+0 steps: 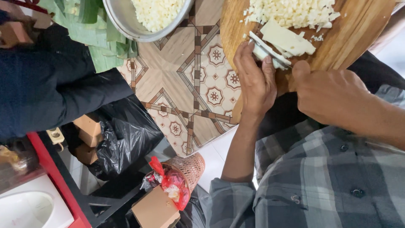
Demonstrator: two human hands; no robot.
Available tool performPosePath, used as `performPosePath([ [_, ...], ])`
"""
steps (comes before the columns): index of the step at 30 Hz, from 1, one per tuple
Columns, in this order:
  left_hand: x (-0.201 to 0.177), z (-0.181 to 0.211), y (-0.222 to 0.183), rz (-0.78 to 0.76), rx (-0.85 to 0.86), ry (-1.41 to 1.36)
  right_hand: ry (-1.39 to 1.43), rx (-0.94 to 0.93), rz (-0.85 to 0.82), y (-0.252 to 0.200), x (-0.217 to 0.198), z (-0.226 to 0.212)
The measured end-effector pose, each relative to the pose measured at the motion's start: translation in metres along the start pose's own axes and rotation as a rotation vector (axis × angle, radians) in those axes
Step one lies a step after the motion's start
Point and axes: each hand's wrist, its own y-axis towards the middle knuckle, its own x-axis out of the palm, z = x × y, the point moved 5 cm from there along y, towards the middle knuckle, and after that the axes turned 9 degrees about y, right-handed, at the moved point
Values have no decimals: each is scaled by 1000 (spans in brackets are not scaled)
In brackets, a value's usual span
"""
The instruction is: Chopping and dicing white vegetables into fine pieces on a wooden cutting board using a knife
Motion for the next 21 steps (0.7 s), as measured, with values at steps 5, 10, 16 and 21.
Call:
performPosePath([
  [5,1,-3,-1,17,3,-20,-104,-52,59,10,6,2],
  [10,-1,-1,-1,41,5,-54,-118,-23,51,-5,29,14],
  [16,1,-3,-3,33,14,14,-69,-47,126,-9,20,23],
  [21,-6,1,-2,33,3,-37,47,-140,190,-17,19,10],
])
